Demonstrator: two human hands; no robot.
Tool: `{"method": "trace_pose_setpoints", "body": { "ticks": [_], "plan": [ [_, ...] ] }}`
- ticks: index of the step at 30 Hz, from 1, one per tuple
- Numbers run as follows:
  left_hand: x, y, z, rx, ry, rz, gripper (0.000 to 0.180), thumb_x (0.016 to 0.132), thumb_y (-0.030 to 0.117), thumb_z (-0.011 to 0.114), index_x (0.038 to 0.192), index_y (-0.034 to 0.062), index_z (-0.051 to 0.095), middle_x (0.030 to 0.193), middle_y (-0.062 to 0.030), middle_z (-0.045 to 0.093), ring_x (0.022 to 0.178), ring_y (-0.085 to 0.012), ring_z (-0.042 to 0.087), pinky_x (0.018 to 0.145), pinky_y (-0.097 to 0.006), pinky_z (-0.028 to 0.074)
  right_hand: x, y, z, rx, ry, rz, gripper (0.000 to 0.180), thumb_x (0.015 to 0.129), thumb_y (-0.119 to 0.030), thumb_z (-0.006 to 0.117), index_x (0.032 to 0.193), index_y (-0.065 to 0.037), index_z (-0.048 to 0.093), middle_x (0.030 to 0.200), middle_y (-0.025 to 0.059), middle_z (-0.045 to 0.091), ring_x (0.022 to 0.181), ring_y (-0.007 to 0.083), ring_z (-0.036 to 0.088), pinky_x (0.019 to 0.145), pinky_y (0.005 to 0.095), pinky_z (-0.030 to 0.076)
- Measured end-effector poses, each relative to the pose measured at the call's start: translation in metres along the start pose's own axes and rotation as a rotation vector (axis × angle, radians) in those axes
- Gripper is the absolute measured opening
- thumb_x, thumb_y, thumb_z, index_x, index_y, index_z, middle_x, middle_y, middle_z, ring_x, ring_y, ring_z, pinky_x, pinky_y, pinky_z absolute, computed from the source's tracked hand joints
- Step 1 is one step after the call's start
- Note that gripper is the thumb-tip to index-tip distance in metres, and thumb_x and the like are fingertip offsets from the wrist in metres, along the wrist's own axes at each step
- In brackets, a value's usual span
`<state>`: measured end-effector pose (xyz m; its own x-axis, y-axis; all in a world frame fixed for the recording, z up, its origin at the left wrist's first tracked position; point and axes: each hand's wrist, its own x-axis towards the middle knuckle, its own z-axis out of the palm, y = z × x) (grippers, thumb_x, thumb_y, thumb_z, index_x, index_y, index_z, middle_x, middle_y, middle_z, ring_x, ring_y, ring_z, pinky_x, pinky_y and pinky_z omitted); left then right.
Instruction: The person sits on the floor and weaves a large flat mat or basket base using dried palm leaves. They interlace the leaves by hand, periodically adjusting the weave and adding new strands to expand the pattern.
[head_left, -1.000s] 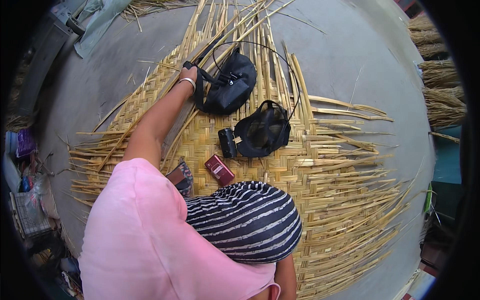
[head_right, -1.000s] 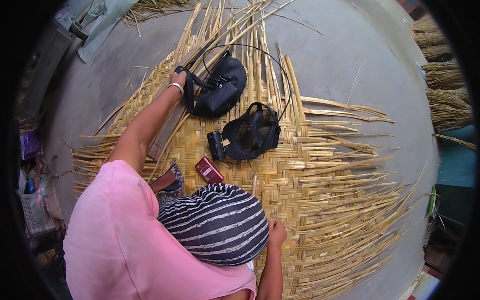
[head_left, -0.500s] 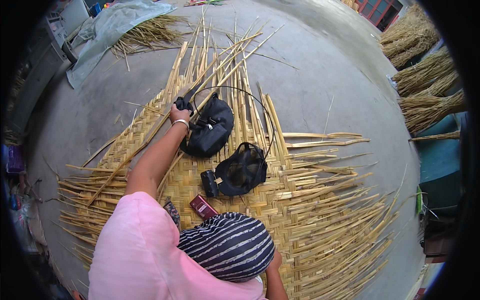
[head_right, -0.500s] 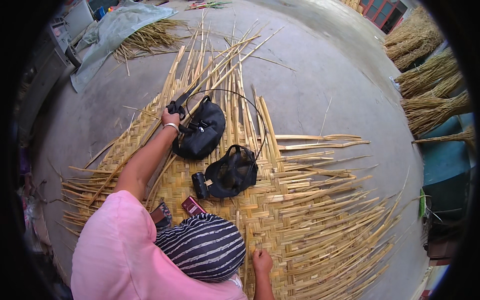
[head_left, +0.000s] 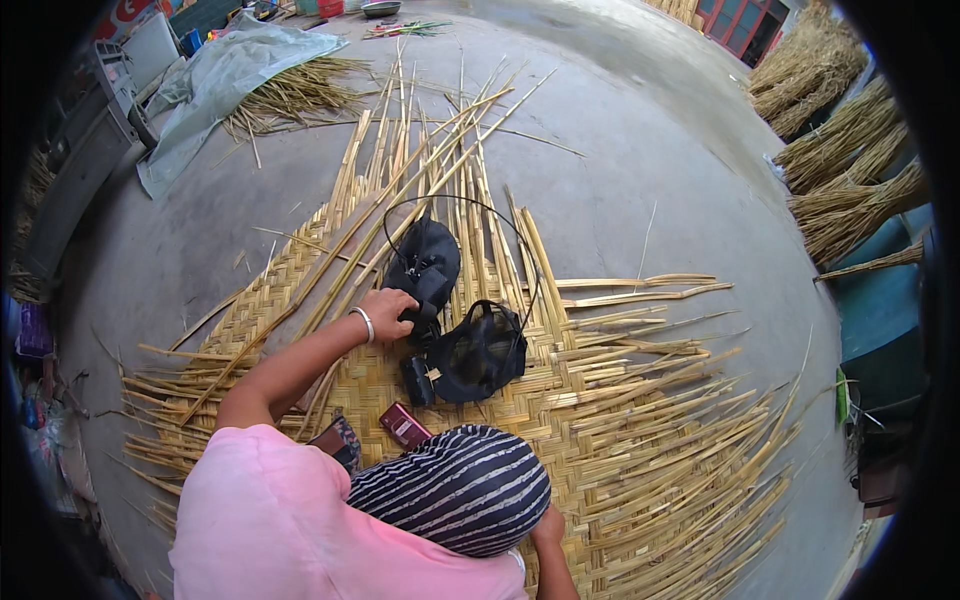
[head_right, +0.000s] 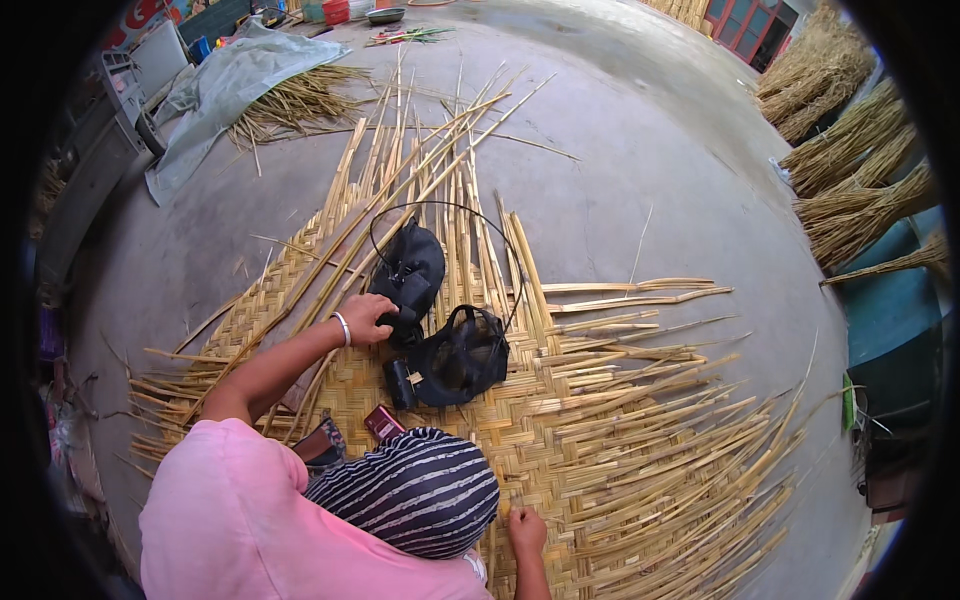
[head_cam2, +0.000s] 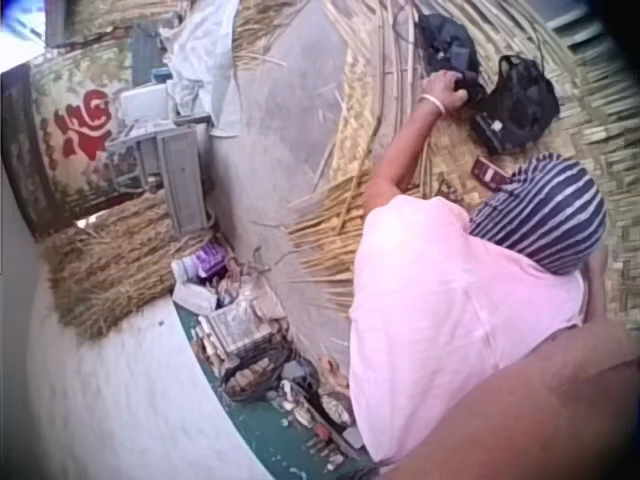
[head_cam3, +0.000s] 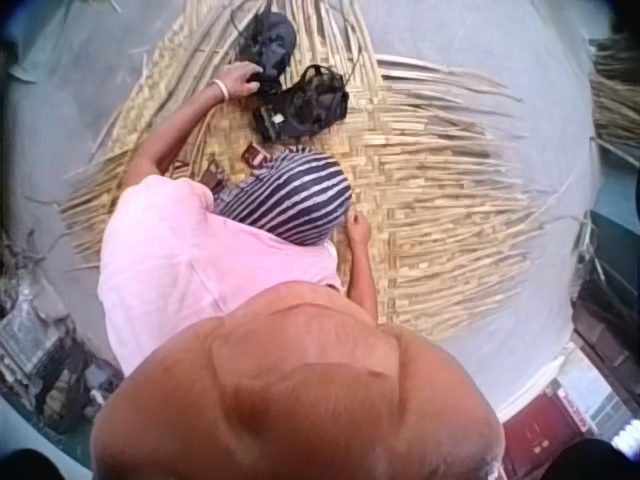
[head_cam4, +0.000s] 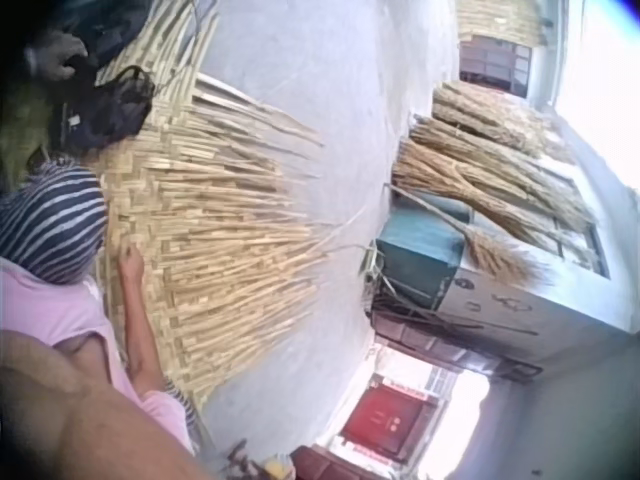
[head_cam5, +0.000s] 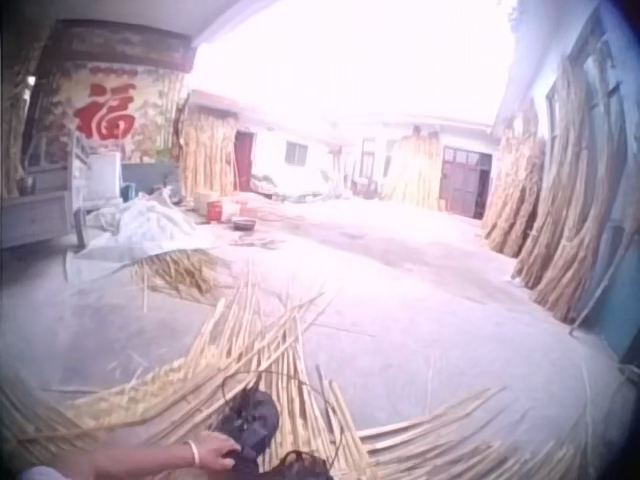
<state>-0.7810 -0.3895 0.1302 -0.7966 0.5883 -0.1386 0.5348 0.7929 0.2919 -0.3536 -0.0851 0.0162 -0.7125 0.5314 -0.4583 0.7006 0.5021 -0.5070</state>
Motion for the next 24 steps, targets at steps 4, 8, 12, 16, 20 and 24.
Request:
{"method": "trace_pose_setpoints", "body": {
  "ticks": [4,8,12,16,20,24],
  "plan": [
    [0.022,-0.009,-0.032,-0.11,0.023,-0.132,0.033,0.077,0.038,0.063,0.093,0.0089,0.063,0.09,-0.014,0.066,0.087,-0.0307,0.062,0.074,-0.039,0.049,0.007,0.0,-0.014,0.117,0.026,-0.021,0.028,0.08,-0.03,0.062,0.077,-0.003,0.062,0.071,0.0169,0.064,0.065,0.033,0.062,0.062,0.0398,0.048],
    [0.05,-0.061,-0.042,-0.025,0.098,-0.255,0.028,0.079,0.035,0.06,0.091,0.0091,0.062,0.086,-0.0142,0.065,0.086,-0.0324,0.063,0.074,-0.041,0.049,0.027,-0.012,-0.04,0.11,-0.046,-0.036,0.024,0.082,-0.026,0.061,0.08,-0.003,0.064,0.072,0.0169,0.065,0.066,0.0323,0.063,0.063,0.0385,0.049],
    [0.082,-0.097,-0.049,0.05,0.121,-0.364,0.03,0.081,0.033,0.058,0.099,0.0101,0.061,0.099,-0.0148,0.063,0.097,-0.032,0.06,0.083,-0.043,0.047,0.067,0.014,-0.042,0.272,-0.1,-0.1,0.025,0.083,-0.027,0.06,0.086,-0.002,0.064,0.076,0.0183,0.065,0.072,0.0336,0.063,0.065,0.039,0.049],
    [0.109,-0.131,-0.044,0.094,0.179,-0.46,0.036,0.08,0.031,0.058,0.109,0.0096,0.057,0.115,-0.0157,0.056,0.108,-0.033,0.054,0.09,-0.043,0.045,0.111,0.011,-0.045,0.103,-0.188,-0.152,0.03,0.084,-0.033,0.059,0.09,-0.004,0.063,0.082,0.0189,0.065,0.078,0.0363,0.063,0.068,0.0413,0.048],
    [0.109,-0.168,-0.043,0.039,0.136,-0.779,0.044,0.079,0.031,0.058,0.117,0.0085,0.054,0.125,-0.0146,0.05,0.116,-0.033,0.049,0.097,-0.043,0.041,0.131,-0.106,-0.071,-0.24,-0.293,-0.088,0.029,0.084,-0.033,0.057,0.092,-0.006,0.063,0.084,0.0196,0.065,0.081,0.0372,0.062,0.071,0.044,0.048],
    [0.108,-0.221,-0.015,-0.099,0.097,-0.918,0.05,0.081,0.037,0.059,0.118,0.0042,0.052,0.123,-0.02,0.054,0.114,-0.0359,0.052,0.094,-0.043,0.043,0.159,-0.144,-0.061,-0.418,-0.298,-0.188,0.027,0.083,-0.032,0.056,0.094,-0.009,0.064,0.087,0.0195,0.065,0.084,0.0373,0.062,0.075,0.0452,0.049]
  ]
}}
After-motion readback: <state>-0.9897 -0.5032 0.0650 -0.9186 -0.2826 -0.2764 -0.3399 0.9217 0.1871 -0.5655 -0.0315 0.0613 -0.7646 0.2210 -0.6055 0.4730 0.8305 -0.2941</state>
